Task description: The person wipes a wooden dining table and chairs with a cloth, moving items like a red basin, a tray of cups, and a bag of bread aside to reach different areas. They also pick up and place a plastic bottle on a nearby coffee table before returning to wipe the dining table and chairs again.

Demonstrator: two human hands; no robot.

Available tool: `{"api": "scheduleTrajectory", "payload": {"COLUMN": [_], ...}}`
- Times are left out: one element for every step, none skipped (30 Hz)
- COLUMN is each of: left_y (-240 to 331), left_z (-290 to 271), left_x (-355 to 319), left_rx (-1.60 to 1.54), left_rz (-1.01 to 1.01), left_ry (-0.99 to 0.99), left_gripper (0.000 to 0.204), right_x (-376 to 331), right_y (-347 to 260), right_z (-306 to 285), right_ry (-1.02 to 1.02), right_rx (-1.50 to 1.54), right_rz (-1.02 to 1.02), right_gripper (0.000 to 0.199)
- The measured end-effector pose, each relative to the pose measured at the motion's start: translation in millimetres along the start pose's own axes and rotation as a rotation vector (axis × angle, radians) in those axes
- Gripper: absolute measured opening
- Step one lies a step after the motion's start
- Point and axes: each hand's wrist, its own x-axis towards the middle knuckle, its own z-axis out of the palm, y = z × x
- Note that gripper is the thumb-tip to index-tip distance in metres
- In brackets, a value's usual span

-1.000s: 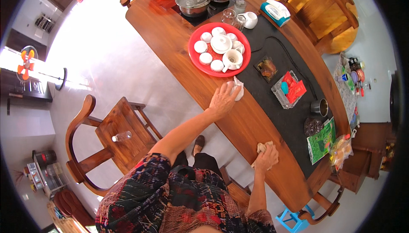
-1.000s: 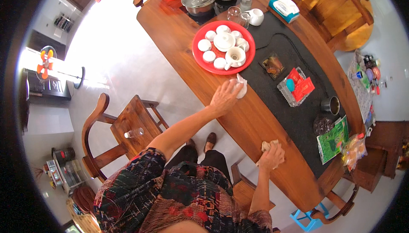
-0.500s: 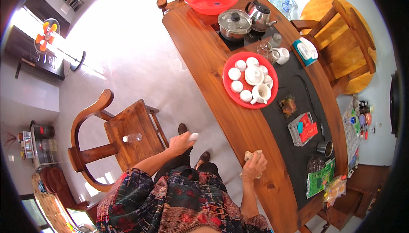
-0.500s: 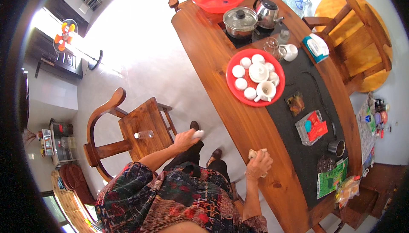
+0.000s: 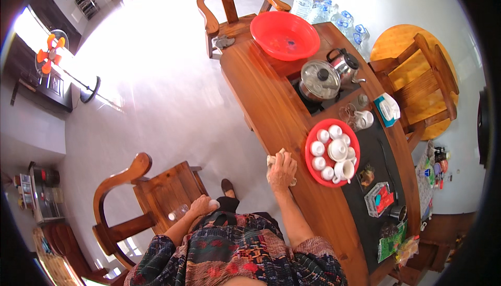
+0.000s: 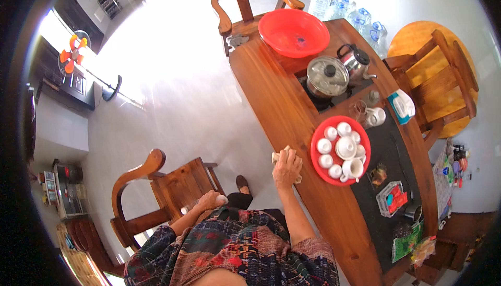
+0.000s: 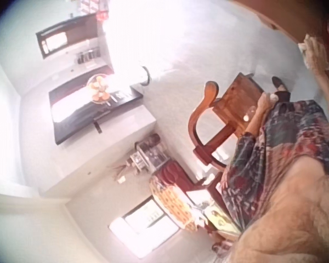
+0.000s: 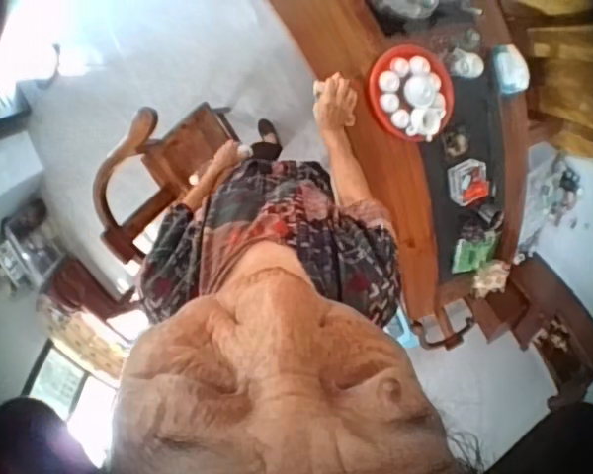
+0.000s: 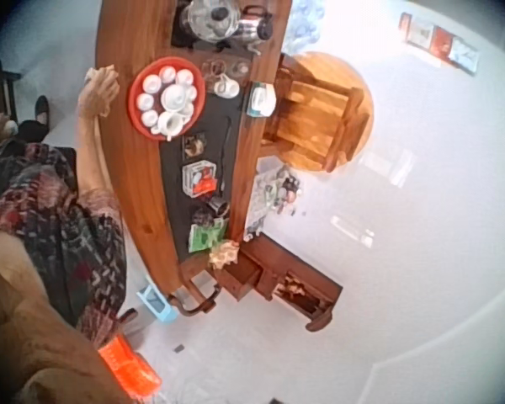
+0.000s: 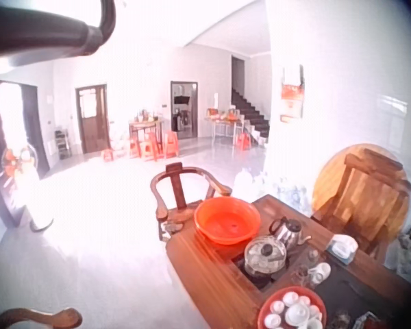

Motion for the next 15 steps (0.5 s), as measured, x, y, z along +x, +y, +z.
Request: {"api": "scheduleTrajectory", "payload": {"left_y": [-10, -21, -30, -33, -35, -37, -42, -44, -45, -48, -52, -53, -55, -57, -58], "left_z": [-8, -17, -24, -35, -45, -56, -64, -71, -78, -82, -86, -88, -91, -93, -95], "left_x": [9, 15, 23, 29, 33, 38, 39, 45, 51, 54, 63, 71, 81, 88, 96], "left_rx": [-0.013, -0.027, -0.041, -0.091, -0.140, -0.189, -0.228, -0.265, -0.301, -0.340, -0.333, -0.325, -0.321, -0.315, -0.341], "left_rz": [0.008, 0.010, 0.011, -0.055, -0.120, -0.185, -0.162, -0.114, -0.065, -0.027, 0.040, -0.010, -0.038, -0.065, -0.068], "left_ry": [-0.027, -0.050, -0.074, -0.076, -0.079, -0.081, -0.036, -0.015, 0.004, 0.027, 0.004, -0.058, -0.093, -0.129, -0.122], "left_gripper": [0.041, 0.040, 0.039, 0.039, 0.040, 0.042, 0.047, 0.047, 0.046, 0.046, 0.045, 0.042, 0.041, 0.041, 0.041], "right_x": [19, 37, 53, 69, 84, 98, 110, 122, 135, 147, 160, 174, 187, 202, 216], "right_y": [-7, -15, -21, -28, -33, -37, -41, -43, -43, -46, -47, -49, -53, -56, -59], "right_z": [11, 23, 37, 49, 61, 72, 84, 96, 107, 116, 124, 133, 139, 146, 154], "right_ry": [0.008, 0.014, -0.009, 0.002, 0.013, 0.024, -0.005, -0.019, -0.033, -0.051, -0.034, -0.030, -0.029, -0.026, 0.042], "right_rx": [0.014, 0.034, 0.017, 0.001, -0.016, -0.033, -0.055, -0.059, -0.065, -0.063, -0.057, -0.061, -0.061, -0.063, -0.103], "right_rz": [0.022, 0.040, 0.070, 0.071, 0.071, 0.071, 0.071, 0.081, 0.091, 0.095, 0.085, 0.086, 0.087, 0.090, 0.052], "right_gripper": [0.016, 0.017, 0.016, 0.016, 0.016, 0.015, 0.015, 0.019, 0.023, 0.026, 0.028, 0.029, 0.029, 0.030, 0.025]}}
